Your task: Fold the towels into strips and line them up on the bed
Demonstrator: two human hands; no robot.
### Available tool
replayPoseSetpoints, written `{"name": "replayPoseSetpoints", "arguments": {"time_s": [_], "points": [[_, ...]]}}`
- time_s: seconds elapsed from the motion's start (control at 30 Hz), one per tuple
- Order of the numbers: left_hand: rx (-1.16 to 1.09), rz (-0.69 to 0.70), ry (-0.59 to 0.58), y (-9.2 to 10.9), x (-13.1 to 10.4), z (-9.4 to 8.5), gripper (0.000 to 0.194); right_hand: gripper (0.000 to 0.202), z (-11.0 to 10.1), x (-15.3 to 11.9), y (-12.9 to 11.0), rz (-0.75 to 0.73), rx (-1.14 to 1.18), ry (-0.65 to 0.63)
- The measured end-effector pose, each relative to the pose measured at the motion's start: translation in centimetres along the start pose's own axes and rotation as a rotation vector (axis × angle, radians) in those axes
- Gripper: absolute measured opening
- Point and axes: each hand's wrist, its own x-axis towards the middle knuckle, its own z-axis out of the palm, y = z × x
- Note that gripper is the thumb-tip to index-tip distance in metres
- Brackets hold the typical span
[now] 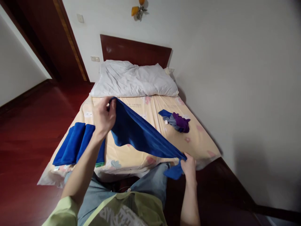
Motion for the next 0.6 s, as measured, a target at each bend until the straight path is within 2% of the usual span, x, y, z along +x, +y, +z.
{"name": "replayPoseSetpoints", "arguments": {"time_s": [0.13, 0.23, 0.33, 0.43, 0.5, 0.6], "points": [[0.045, -0.007, 0.074, -1.4, 1.5, -1.3, 0.039, 0.037, -0.1, 0.8, 3.3, 0.069, 0.002, 0.043], [0.085, -0.010, 0.082, -2.3, 2.4, -2.3, 0.048, 0.034, -0.3, 1.1, 5.0, 0.081, 0.101, 0.013], [0.138, -0.018, 0.094, -3.3, 2.9, -2.9, 0.046, 0.032, -1.1, 1.2, 6.2, 0.070, 0.319, -0.102], [0.177, -0.041, 0.096, -4.8, 3.4, -3.2, 0.035, 0.033, -2.1, 1.2, 7.8, 0.060, 0.512, -0.229], [0.192, -0.065, 0.082, -6.0, 3.5, -3.2, 0.031, 0.033, -2.7, 1.3, 9.2, 0.101, 0.575, -0.211], [0.206, -0.095, 0.042, -7.9, 3.5, -3.2, 0.033, 0.039, -3.2, 1.9, 11.2, 0.232, 0.727, -0.057]]}}
